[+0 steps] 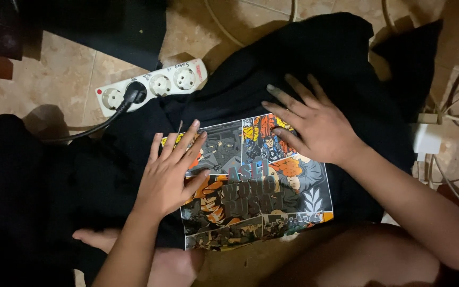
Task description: Smoothing a t-shirt and aligning a graphic print for heat transfer.
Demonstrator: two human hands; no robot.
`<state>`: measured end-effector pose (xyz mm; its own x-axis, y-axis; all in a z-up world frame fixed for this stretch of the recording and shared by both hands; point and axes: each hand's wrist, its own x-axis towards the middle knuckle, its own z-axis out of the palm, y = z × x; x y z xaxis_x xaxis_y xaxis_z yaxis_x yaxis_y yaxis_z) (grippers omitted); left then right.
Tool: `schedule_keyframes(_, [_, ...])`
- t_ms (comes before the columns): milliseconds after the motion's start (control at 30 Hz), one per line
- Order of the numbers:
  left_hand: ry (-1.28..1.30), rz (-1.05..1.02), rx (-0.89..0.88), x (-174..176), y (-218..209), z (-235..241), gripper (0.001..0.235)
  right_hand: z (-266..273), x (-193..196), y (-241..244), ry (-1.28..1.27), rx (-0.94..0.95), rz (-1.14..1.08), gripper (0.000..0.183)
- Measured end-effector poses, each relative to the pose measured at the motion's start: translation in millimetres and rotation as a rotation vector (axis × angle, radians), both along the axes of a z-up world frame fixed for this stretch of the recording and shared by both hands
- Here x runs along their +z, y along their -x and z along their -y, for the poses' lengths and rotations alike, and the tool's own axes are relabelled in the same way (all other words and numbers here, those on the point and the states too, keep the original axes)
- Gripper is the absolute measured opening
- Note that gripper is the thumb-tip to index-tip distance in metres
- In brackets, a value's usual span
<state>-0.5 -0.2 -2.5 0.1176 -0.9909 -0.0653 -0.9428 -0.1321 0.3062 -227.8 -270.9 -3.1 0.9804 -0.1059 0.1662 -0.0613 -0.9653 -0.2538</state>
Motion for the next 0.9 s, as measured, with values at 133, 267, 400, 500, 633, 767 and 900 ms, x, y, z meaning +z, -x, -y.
schedule_keyframes(133, [0.002, 0.005, 0.004, 0.1, 1.0, 0.5, 0.068, 1.8, -1.9, 1.0, -0.013, 0.01, -0.004, 0.049])
schedule_keyframes(267, [-0.007, 0.014, 0.008, 0.1, 1.4, 0.1, 0.065, 2.4, -5.5, 2.8, -0.019, 0.004, -0.002, 0.05])
schedule_keyframes(400, [-0.016, -0.015, 0.019, 1.7, 1.6, -0.1, 0.056, 2.2, -0.9, 1.2, -0.042, 0.015, 0.022, 0.045])
schedule_keyframes(500, [-0.039, -0.035, 0.024, 0.8, 0.5, -0.2, 0.058, 2.0, 0.1, 1.0, -0.027, 0.024, 0.014, 0.045])
schedule_keyframes(633, [-0.046, -0.06, 0.021, -0.1, -1.1, -2.6, 0.061, 0.9, -0.8, 0.8, -0.023, 0.02, 0.007, 0.044])
schedule_keyframes(767, [-0.014, -0.054, 0.006, 2.8, -1.3, -1.7, 0.065, 0.9, 0.0, -0.2, -0.022, 0.022, 0.018, 0.043])
schedule_keyframes(900, [-0.02, 0.007, -0.012, 2.9, -0.5, -0.6, 0.072, 2.3, -2.2, 1.5, -0.04, 0.033, 0.037, 0.042])
